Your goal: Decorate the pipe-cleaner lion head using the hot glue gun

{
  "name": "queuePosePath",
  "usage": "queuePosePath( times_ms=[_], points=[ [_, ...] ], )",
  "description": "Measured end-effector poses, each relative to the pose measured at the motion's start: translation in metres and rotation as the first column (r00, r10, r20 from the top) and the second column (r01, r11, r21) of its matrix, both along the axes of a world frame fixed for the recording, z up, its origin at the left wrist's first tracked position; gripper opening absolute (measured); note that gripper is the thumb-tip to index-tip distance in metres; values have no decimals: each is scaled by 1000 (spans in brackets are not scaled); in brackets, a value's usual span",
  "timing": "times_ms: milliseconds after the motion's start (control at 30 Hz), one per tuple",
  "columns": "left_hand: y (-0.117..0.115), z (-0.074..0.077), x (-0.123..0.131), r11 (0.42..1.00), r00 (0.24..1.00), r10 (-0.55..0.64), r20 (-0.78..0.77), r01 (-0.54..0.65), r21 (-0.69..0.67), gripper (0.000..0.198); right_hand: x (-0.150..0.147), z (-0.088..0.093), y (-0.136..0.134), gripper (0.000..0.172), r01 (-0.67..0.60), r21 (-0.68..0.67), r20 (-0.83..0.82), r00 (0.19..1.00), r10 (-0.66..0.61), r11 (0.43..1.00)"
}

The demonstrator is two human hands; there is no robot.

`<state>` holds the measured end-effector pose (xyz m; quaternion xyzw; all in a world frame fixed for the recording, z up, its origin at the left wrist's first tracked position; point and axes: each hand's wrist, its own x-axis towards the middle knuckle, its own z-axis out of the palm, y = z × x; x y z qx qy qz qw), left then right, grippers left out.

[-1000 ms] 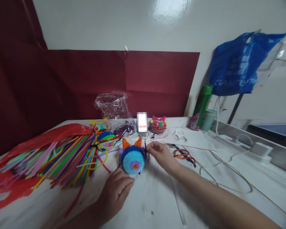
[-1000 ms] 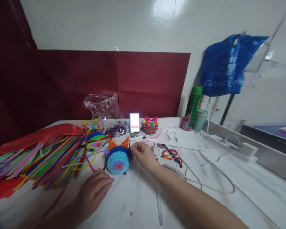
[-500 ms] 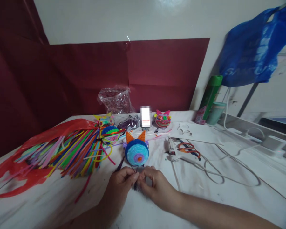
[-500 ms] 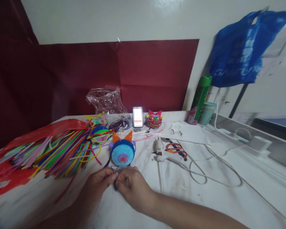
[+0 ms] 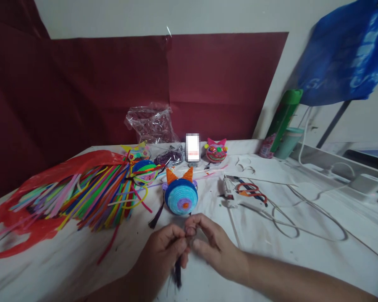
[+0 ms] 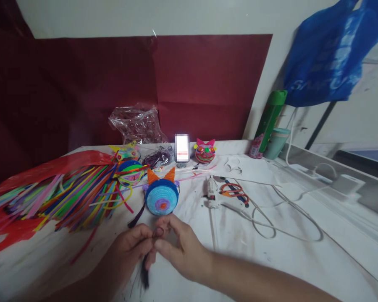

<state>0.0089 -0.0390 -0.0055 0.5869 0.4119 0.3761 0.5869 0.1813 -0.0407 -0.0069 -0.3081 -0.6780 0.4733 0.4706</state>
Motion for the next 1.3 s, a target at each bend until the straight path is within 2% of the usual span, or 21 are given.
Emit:
queuePosePath(
  times_ms=[100, 167, 300, 400, 567, 667, 800, 1033, 1100, 1167, 1233, 1300],
  points=[
    [0, -4, 2, 1000, 999, -7, -39, 6, -31, 25, 2, -4, 1, 34, 55, 110, 127, 989, -69, 992],
    [1, -2, 3, 1000, 998, 4, -67, -5, -22, 24, 4, -5, 4, 35, 91, 258, 189, 972, -142, 962],
    [-3, 14, 2, 996, 984, 87, -156, -85, 23, 18, 6, 3, 9, 36, 37, 513, 206, 965, -165, 857],
    [-7, 24, 2, 993, 980, 109, -166, -114, -23, 16, 7, 11, 9, 36, 38, 571, 223, 954, -200, 820],
    [-2, 18, 0, 994, 976, 110, -187, -109, 16, 22, 6, 10, 6, 27, 43, 564, 259, 939, -226, 824],
    [2, 14, 1, 987, 969, 158, -189, -159, 6, 20, 5, 8, 5, 27, 48, 526, 266, 939, -218, 849],
    [1, 19, 4, 970, 957, 223, -188, -237, -53, 16, 5, 10, 5, 31, 58, 517, 250, 944, -216, 854],
    [0, 17, 4, 961, 952, 245, -182, -263, -81, 20, 6, 15, 7, 37, 49, 602, 267, 928, -259, 797],
    [2, 16, 3, 966, 952, 227, -203, -247, -79, 20, 6, 14, 6, 36, 61, 573, 254, 935, -248, 817],
    [3, 16, 2, 969, 951, 220, -217, -239, -69, 20, 5, 13, 6, 33, 96, 498, 230, 943, -239, 862],
    [3, 16, 3, 965, 945, 242, -220, -257, -45, 22, 4, 12, 5, 30, 127, 426, 217, 947, -238, 896],
    [2, 17, 4, 956, 933, 284, -223, -294, -17, 23, 3, 10, 5, 30, 136, 408, 219, 945, -242, 903]
  ],
)
